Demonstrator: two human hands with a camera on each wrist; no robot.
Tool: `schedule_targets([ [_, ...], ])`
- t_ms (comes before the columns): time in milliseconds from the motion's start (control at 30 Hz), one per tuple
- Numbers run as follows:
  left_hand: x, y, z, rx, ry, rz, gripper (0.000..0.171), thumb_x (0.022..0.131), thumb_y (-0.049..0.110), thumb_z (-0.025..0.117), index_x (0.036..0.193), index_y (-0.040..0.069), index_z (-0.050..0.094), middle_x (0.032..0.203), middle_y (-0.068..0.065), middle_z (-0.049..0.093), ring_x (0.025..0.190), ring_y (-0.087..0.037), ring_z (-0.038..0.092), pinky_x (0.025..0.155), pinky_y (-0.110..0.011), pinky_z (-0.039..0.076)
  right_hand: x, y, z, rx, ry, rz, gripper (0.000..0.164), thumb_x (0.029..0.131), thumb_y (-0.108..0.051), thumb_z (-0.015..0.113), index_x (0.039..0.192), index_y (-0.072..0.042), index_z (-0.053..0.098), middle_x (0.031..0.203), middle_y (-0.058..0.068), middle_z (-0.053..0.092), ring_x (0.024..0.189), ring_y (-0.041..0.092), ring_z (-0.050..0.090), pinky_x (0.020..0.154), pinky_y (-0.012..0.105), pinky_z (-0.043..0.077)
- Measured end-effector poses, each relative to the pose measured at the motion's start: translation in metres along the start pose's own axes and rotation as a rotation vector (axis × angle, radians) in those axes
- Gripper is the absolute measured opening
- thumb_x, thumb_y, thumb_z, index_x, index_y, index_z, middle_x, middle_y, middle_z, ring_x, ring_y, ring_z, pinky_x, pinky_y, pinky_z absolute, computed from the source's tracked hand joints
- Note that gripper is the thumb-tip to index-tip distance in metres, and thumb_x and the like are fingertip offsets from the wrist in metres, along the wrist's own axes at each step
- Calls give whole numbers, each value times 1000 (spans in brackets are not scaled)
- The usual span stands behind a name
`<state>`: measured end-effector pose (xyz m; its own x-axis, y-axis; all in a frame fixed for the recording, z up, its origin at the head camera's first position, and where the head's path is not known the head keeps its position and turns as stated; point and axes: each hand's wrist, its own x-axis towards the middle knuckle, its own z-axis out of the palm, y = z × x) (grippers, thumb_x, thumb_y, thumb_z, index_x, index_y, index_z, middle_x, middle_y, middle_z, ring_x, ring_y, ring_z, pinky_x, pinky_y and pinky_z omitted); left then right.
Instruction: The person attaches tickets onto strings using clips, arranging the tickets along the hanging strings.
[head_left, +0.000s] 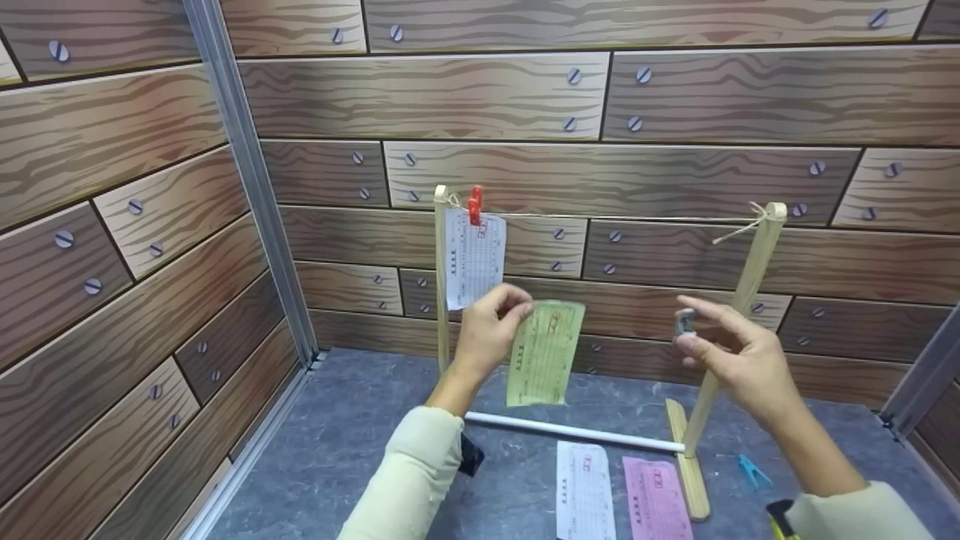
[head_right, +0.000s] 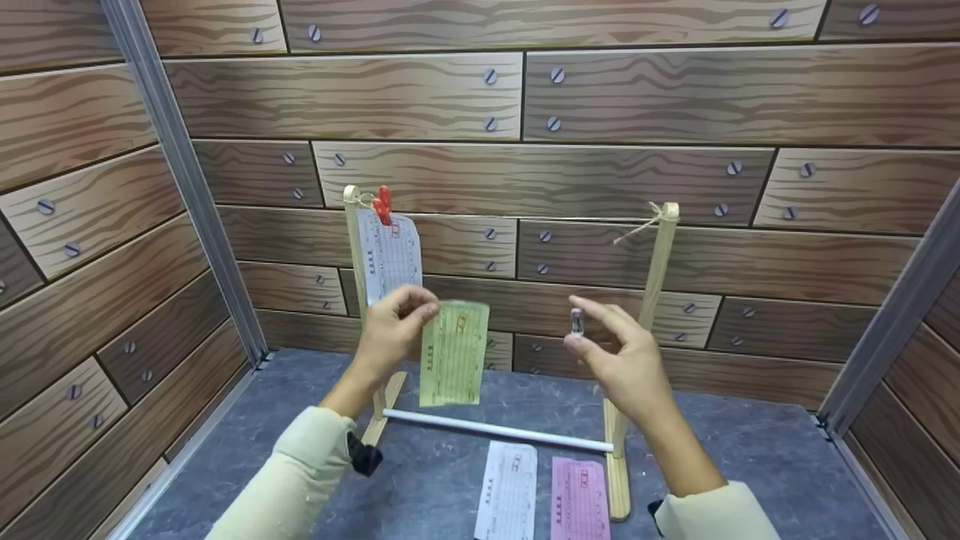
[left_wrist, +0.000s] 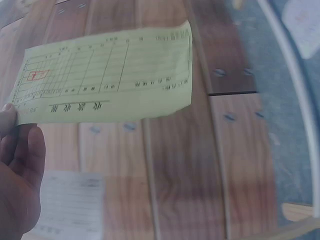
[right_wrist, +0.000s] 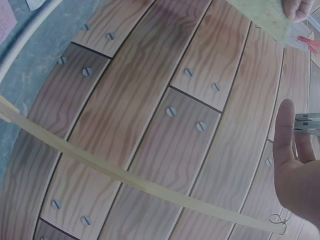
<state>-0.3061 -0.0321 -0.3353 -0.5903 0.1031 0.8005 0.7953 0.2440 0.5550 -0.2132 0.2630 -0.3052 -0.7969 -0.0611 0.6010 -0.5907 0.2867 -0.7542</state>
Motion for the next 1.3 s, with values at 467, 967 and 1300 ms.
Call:
schedule_targets([
  [467,83,34,-13,-101,32,-163,38,84,7,69,121,7,61,74,-1,67,64,-13,60,58,-25,48,25,-31,-2,-64,-2,-66,41,87,2,64,127,-4,58,104,12,64,79,19,66,64,30,54],
  [967,98,27,-6,-106,101,-354,11,85,2,68,96,2,68,74,-4,68,66,-12,60,57,-23,44,31,-30,2,-36,16,-55,40,86,2,65,125,-3,59,102,17,63,80,19,66,63,31,54],
  [1300,96,18,-9,-124,67,-321,6,83,-7,65,89,-3,65,76,-6,64,66,-9,56,59,-21,45,39,-35,14,-37,1,-84,40,85,4,65,124,-3,60,107,13,61,79,18,66,63,30,54],
])
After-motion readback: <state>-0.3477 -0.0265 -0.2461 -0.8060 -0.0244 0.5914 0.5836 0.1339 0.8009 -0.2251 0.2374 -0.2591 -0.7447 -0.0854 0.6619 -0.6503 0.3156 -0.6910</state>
